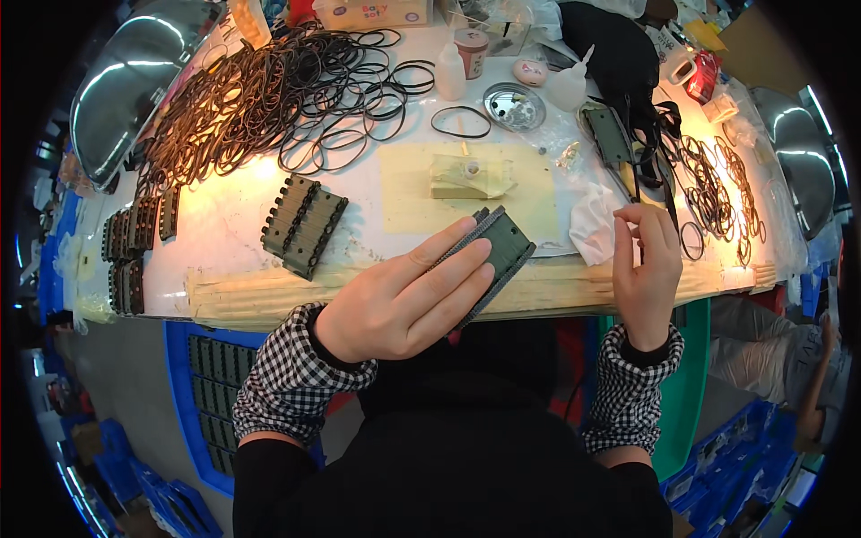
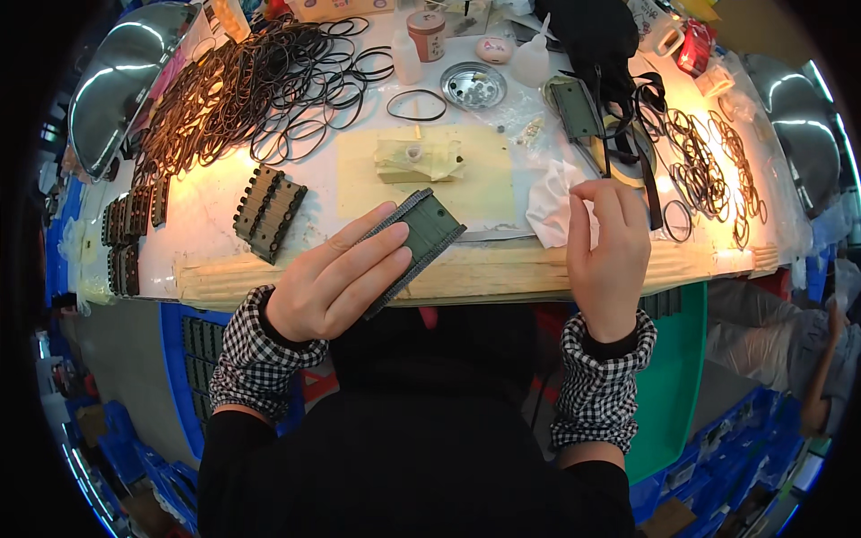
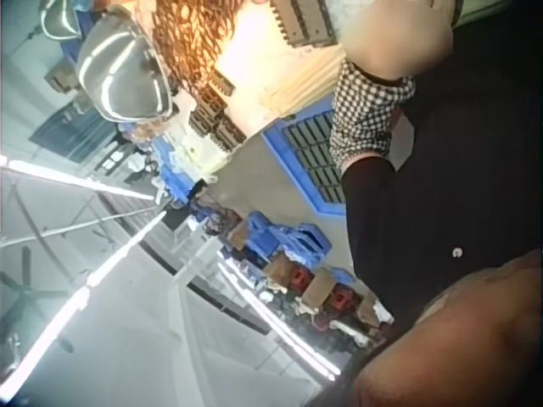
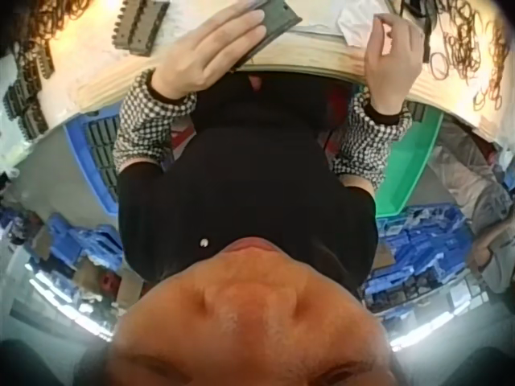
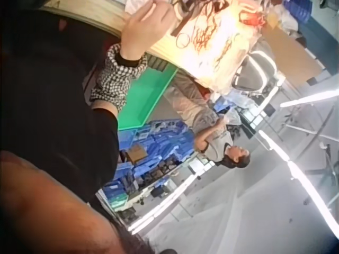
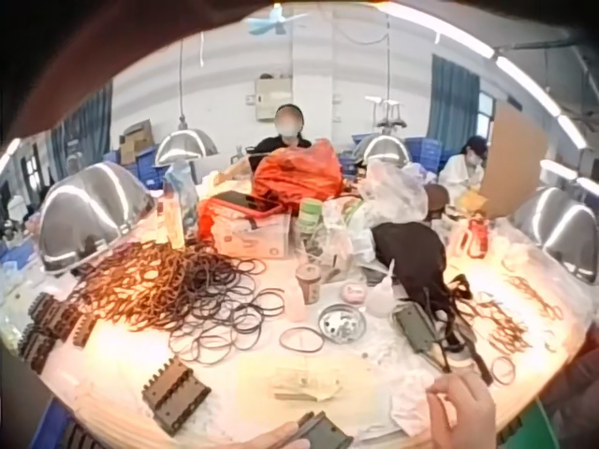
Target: Manually inserting small electronic components into a plastic grid on an assembly workbench.
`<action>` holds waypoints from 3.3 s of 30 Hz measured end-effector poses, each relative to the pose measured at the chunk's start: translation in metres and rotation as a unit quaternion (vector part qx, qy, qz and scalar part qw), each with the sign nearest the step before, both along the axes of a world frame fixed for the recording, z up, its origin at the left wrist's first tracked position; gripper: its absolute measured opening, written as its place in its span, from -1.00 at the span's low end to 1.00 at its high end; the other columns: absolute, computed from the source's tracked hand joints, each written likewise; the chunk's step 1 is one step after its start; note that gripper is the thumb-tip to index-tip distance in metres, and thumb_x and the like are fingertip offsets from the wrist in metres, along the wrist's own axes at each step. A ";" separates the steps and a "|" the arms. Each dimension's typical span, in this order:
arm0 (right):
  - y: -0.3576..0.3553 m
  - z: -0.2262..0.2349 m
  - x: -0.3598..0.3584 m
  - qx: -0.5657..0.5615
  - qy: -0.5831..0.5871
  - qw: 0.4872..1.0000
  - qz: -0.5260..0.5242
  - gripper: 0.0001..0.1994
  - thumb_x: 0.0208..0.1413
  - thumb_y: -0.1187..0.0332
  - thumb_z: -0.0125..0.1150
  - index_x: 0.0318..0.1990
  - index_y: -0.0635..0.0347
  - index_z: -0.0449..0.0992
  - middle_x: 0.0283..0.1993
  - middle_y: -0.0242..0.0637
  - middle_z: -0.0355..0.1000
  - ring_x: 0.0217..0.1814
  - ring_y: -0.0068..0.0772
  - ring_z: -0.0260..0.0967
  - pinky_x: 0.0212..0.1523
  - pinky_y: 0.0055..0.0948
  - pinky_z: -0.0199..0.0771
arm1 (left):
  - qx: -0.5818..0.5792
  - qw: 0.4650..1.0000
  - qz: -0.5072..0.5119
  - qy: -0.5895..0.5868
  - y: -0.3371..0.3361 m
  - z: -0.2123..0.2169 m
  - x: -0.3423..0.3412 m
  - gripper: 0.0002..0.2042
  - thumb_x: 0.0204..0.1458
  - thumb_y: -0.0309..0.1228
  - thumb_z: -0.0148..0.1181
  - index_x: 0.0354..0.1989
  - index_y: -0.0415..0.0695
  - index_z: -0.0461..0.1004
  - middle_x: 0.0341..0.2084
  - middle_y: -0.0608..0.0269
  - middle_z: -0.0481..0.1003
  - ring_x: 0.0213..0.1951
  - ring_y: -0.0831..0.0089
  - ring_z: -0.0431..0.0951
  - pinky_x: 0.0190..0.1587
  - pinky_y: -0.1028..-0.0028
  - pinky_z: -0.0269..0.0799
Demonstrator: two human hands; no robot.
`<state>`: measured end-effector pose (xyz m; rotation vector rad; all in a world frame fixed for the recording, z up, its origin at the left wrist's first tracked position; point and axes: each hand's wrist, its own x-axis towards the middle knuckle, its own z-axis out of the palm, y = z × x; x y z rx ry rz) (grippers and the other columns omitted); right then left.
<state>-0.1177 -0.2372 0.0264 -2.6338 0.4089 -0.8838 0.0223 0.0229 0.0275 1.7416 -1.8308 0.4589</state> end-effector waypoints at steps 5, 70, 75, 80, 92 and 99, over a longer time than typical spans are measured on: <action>-0.004 -0.016 0.012 0.014 0.058 0.996 0.068 -0.82 0.04 0.54 0.19 -0.16 0.27 0.53 -0.21 -0.12 0.45 -0.21 -0.06 0.41 -0.22 -0.29 0.42 | 0.014 1.000 -0.014 0.019 -0.009 0.005 -0.005 -0.64 -0.05 -0.61 0.19 -0.02 -0.39 0.42 0.00 -0.13 0.45 0.06 -0.14 0.48 0.00 0.21 0.56; 0.073 -0.013 0.002 -0.272 -0.168 0.934 0.160 -0.73 0.09 0.29 0.22 -0.02 -0.21 0.54 -0.03 -0.52 0.36 0.07 -0.43 0.25 0.02 -0.44 0.44 | -0.071 0.738 -0.102 0.663 -0.010 -0.012 -0.036 -0.40 -0.10 -0.71 0.28 0.17 -0.27 0.19 0.03 0.12 0.41 0.06 0.47 0.46 0.10 0.48 0.43; 0.076 -0.015 0.005 -0.273 -0.181 0.932 0.158 -0.74 0.10 0.29 0.22 -0.03 -0.22 0.53 -0.03 -0.53 0.36 0.07 -0.44 0.24 0.03 -0.43 0.42 | -0.081 0.755 -0.109 0.641 -0.007 -0.013 -0.034 -0.40 -0.10 -0.70 0.29 0.16 -0.28 0.20 0.03 0.12 0.42 0.06 0.47 0.46 0.09 0.49 0.43; 0.075 -0.014 0.000 -0.295 -0.167 0.932 0.131 -0.74 0.13 0.27 0.16 -0.02 -0.24 0.54 -0.03 -0.54 0.35 0.06 -0.45 0.24 0.05 -0.42 0.40 | -0.041 0.701 -0.080 0.707 -0.007 -0.012 -0.037 -0.37 -0.12 -0.70 0.32 0.16 -0.27 0.19 0.04 0.13 0.41 0.06 0.43 0.46 0.10 0.42 0.45; 0.062 -0.011 -0.038 -0.262 -0.123 0.954 0.077 -0.70 0.09 0.34 0.10 -0.01 -0.02 0.54 0.01 -0.48 0.42 0.00 -0.47 0.36 0.03 -0.40 0.42 | -0.047 0.533 -0.155 0.830 -0.046 -0.031 -0.057 0.05 -0.22 0.38 0.13 0.27 -0.31 0.13 0.16 0.05 0.33 0.16 0.28 0.38 0.20 0.26 0.34; 0.058 -0.003 -0.062 -0.260 -0.078 0.961 0.045 -0.71 0.04 0.37 0.14 -0.04 0.02 0.57 -0.01 -0.44 0.43 -0.04 -0.46 0.38 -0.02 -0.40 0.43 | -0.026 0.347 -0.175 0.921 -0.057 -0.033 -0.062 -0.41 0.32 0.02 -0.27 0.25 -0.28 0.16 0.14 0.02 0.36 0.14 0.25 0.41 0.17 0.23 0.36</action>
